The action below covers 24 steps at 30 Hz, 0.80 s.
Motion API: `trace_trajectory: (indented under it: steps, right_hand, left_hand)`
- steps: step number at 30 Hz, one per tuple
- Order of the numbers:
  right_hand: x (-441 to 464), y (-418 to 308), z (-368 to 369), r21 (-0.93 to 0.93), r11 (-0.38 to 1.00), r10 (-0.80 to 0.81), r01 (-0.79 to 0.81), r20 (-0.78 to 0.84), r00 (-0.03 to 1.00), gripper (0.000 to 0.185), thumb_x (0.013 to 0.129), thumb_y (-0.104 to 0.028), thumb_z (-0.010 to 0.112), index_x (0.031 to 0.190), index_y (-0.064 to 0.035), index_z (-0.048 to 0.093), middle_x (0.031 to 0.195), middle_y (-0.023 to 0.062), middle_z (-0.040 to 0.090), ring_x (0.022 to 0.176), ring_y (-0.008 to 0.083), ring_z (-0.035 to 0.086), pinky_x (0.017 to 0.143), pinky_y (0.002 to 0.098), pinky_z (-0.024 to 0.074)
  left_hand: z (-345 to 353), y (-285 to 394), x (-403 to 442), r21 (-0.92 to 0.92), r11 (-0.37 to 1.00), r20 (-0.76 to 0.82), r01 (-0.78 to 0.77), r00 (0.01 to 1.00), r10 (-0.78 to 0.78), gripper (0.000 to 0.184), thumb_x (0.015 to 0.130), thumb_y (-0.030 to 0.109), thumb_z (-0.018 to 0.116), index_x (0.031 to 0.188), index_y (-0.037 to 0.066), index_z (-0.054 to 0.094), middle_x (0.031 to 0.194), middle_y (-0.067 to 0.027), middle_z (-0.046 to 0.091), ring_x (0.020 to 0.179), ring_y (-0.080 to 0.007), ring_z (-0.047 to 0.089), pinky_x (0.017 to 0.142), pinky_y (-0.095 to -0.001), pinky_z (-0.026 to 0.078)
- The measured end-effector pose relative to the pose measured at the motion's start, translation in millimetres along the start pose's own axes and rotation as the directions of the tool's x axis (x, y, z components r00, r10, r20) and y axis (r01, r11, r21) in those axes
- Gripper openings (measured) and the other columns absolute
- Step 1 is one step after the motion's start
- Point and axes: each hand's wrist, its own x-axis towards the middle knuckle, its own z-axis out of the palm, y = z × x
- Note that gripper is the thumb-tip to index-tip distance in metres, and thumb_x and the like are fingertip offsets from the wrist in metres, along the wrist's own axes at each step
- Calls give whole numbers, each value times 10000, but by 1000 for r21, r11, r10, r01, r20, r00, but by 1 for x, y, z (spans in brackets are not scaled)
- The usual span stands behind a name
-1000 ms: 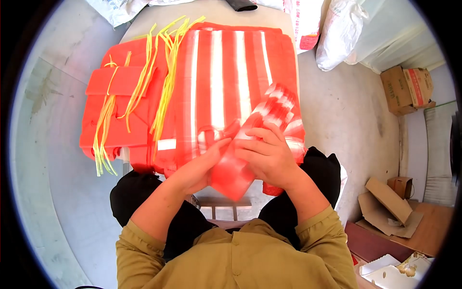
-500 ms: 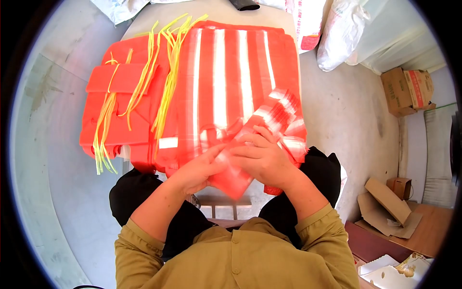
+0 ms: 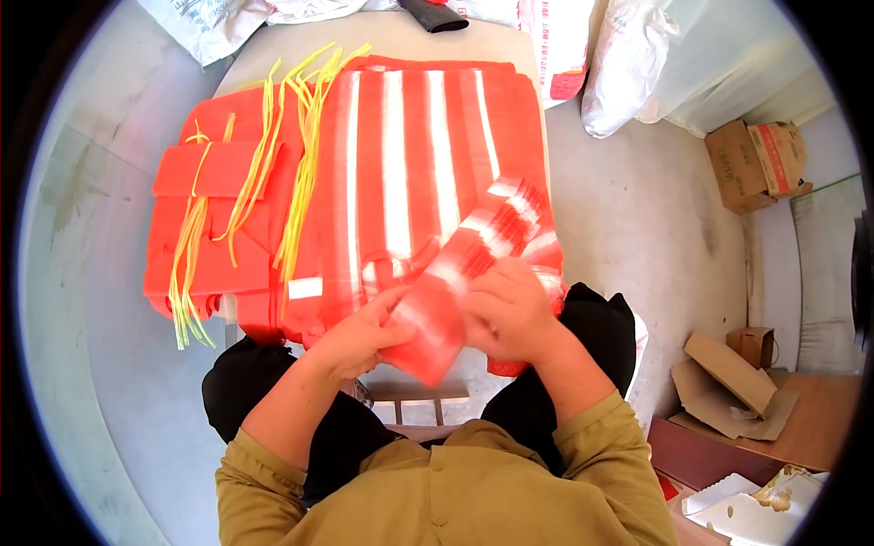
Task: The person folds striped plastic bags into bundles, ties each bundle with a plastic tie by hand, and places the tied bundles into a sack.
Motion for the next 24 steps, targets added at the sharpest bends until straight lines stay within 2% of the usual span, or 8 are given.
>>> trace_trajectory:
  steps: [6, 9, 12, 16, 19, 21, 22, 24]
  right_hand:
    - [-18, 12, -15, 66, 998, -31, 23, 117, 993, 144, 633, -14, 701, 764, -73, 705, 677, 52, 616, 606, 238, 570, 572, 349, 475]
    - [-25, 7, -4, 93, 996, -18, 1, 178, 984, 173, 681, -32, 736, 850, -68, 726, 776, 40, 661, 685, 239, 602, 640, 365, 504]
    - [-27, 6, -1, -9, 997, 73, -73, 261, 963, 265, 773, -164, 751, 1027, -101, 711, 971, 30, 653, 910, 251, 615, 932, 537, 479]
    - [-15, 7, 3, -25, 991, 132, -130, 256, 958, 446, 767, -89, 755, 1199, -32, 658, 1193, 110, 647, 987, 297, 613, 882, 427, 508]
    - [-10, 8, 10, -32, 995, 97, -92, 249, 964, 524, 780, -101, 752, 1280, -28, 615, 1286, 140, 613, 1117, 339, 595, 953, 452, 501]
    - [-7, 7, 14, -22, 996, 90, -88, 267, 959, 555, 781, -109, 753, 1308, -29, 599, 1321, 150, 600, 1197, 361, 570, 1005, 458, 489]
    - [-7, 6, 16, -20, 996, 84, -82, 287, 954, 566, 780, -110, 755, 1317, -28, 596, 1343, 155, 589, 1226, 365, 554, 1029, 464, 474]
    - [-8, 6, 20, -20, 997, 71, -68, 330, 941, 588, 777, -112, 760, 1334, -27, 589, 1388, 165, 567, 1283, 374, 522, 1079, 478, 445]
  left_hand:
    - [-1, 9, -2, -60, 997, -9, -46, 999, 45, 710, 976, 161, 675, 1578, 85, 305, 1389, -107, 571, 1203, -194, 630, 939, -352, 566]
    - [0, 10, -3, -88, 994, -22, -70, 997, 68, 712, 978, 158, 674, 1579, 85, 298, 1401, -110, 557, 1224, -201, 614, 956, -362, 559]
    - [-3, 15, -5, 48, 995, -89, -91, 991, 95, 704, 973, 138, 682, 1576, 96, 320, 1466, -111, 510, 1321, -218, 559, 1059, -393, 510]
    - [-14, 22, -14, 249, 914, -133, -319, 924, 358, 781, 901, 177, 766, 1555, 82, 348, 1449, -109, 496, 1317, -223, 537, 1076, -393, 483]
    - [-16, 31, -21, 666, 659, -93, -350, 837, 539, 903, 709, 117, 872, 1497, 65, 434, 1489, -152, 446, 1369, -300, 475, 1113, -427, 445]
    - [-6, 37, -25, 964, 195, 15, -181, 770, 638, 901, 673, 126, 885, 1468, 59, 467, 1503, -177, 423, 1381, -358, 453, 1128, -458, 420]
    - [-4, 39, -25, 996, -67, 89, -60, 746, 660, 900, 655, 131, 891, 1454, 56, 484, 1510, -190, 411, 1386, -387, 443, 1135, -474, 408]
    - [-12, 34, -18, 983, -184, 136, -14, 729, 671, 886, 641, 198, 914, 1421, 53, 519, 1499, -210, 435, 1382, -446, 413, 1136, -509, 392]
